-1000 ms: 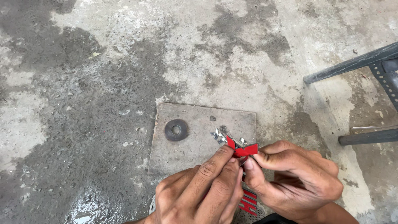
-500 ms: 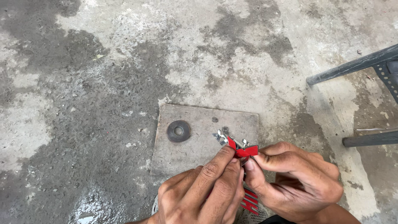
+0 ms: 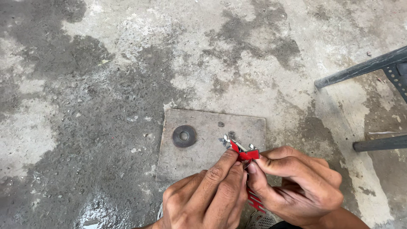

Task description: The person uses a utility knife to trim and shape red and silver metallic letters on a concrete floor. They peel off backing from the red letters and arrange them into the word 'HITFIX', then continue trimming the silver letters.

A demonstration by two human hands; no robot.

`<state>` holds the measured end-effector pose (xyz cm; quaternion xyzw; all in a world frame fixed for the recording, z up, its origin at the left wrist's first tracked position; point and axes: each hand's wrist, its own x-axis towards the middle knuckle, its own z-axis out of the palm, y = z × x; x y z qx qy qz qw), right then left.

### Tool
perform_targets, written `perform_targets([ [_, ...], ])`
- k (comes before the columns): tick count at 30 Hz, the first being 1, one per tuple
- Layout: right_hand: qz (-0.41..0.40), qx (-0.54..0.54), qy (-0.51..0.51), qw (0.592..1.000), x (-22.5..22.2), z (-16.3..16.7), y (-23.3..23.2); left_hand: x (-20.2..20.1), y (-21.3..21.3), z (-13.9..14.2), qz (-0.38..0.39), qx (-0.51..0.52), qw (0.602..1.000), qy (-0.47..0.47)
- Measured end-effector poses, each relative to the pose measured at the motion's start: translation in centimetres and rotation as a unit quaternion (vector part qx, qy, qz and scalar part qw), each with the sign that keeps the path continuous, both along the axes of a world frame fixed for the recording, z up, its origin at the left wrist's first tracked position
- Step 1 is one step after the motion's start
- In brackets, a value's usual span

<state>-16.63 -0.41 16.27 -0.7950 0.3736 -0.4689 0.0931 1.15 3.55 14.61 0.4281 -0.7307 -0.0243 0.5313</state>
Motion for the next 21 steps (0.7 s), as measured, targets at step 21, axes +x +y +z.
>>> perform_targets([
  [21,0.007,-0.083,0.033,0.996,-0.2,-1.1,-0.6,0.1,0.1,0.1,-0.009,0.044,0.998,-0.048],
])
